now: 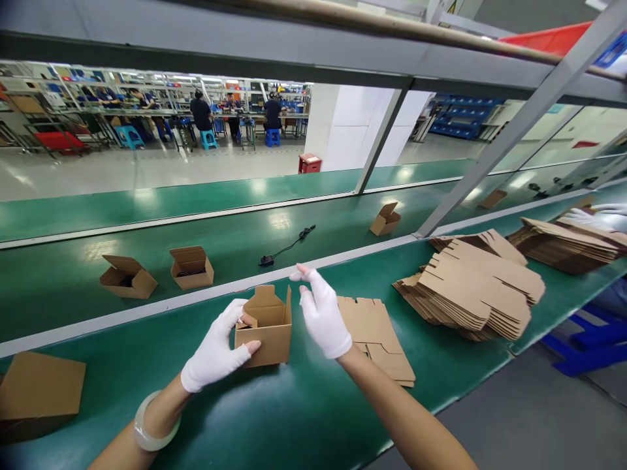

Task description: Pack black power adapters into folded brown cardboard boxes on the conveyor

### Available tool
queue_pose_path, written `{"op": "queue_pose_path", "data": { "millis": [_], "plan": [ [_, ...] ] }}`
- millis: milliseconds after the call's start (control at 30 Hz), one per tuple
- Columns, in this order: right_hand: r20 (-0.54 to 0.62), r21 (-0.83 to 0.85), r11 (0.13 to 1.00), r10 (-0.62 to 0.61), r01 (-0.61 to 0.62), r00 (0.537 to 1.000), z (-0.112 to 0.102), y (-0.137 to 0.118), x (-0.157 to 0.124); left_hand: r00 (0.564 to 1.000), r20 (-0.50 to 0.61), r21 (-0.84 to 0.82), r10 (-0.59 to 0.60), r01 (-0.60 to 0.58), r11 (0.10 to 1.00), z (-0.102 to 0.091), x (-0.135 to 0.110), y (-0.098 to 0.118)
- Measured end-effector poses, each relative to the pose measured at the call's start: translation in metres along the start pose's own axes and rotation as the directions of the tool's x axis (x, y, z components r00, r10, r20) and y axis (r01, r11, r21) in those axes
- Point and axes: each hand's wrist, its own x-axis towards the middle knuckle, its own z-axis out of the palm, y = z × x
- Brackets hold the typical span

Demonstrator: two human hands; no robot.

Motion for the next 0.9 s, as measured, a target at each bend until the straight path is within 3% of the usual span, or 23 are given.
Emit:
{"op": "queue_pose_path", "data": {
  "millis": [67,133,167,267,400,467,533,633,700,833,900],
  "plan": [
    [0.269,0.2,0.957,0.15,-0.208,0.951,-0.002,0.002,0.003,0.997,-0.023,0.037,0.08,-0.079,0.996,0.003,-0.002,-0.002],
    [0.551,0.362,0.844,0.149,-0.396,0.821,0.002,0.003,0.004,0.991,-0.045,0.084,0.127,-0.123,0.989,0.005,-0.003,-0.003],
    [0.629,0.42,0.775,0.127,-0.473,0.767,0.005,0.004,0.003,0.989,-0.045,0.098,0.143,-0.138,0.986,0.005,-0.003,-0.002],
    [0.71,0.503,0.628,0.091,-0.594,0.698,0.016,0.009,-0.003,0.983,0.008,0.097,0.184,-0.184,0.978,0.005,-0.002,0.001],
    [0.756,0.469,0.611,0.096,-0.638,0.648,0.016,0.015,-0.002,0.985,0.013,0.038,0.17,-0.171,0.985,0.004,-0.003,0.003],
    [0.775,0.436,0.664,0.067,-0.608,0.629,0.006,0.011,0.006,0.987,-0.029,0.011,0.158,-0.158,0.987,0.003,-0.004,0.001],
    [0.8,0.35,0.785,0.033,-0.51,0.599,-0.005,0.002,0.017,0.981,-0.043,0.014,0.191,-0.19,0.982,0.003,-0.005,0.001],
    [0.849,0.102,0.971,0.029,-0.217,0.528,-0.013,-0.016,0.029,0.958,-0.008,0.031,0.286,-0.285,0.958,0.003,-0.006,0.002],
    [0.862,-0.03,0.998,0.054,-0.055,0.504,-0.011,-0.026,0.033,0.947,0.003,0.04,0.321,-0.321,0.946,0.003,-0.006,0.005],
    [0.833,-0.112,0.993,0.084,0.018,0.547,-0.004,-0.037,0.033,0.925,-0.054,0.058,0.377,-0.374,0.926,0.001,-0.007,0.007],
    [0.782,-0.103,0.995,0.081,0.0,0.618,-0.004,-0.037,0.031,0.896,-0.077,0.106,0.437,-0.429,0.897,-0.003,-0.005,0.005]
  ]
}}
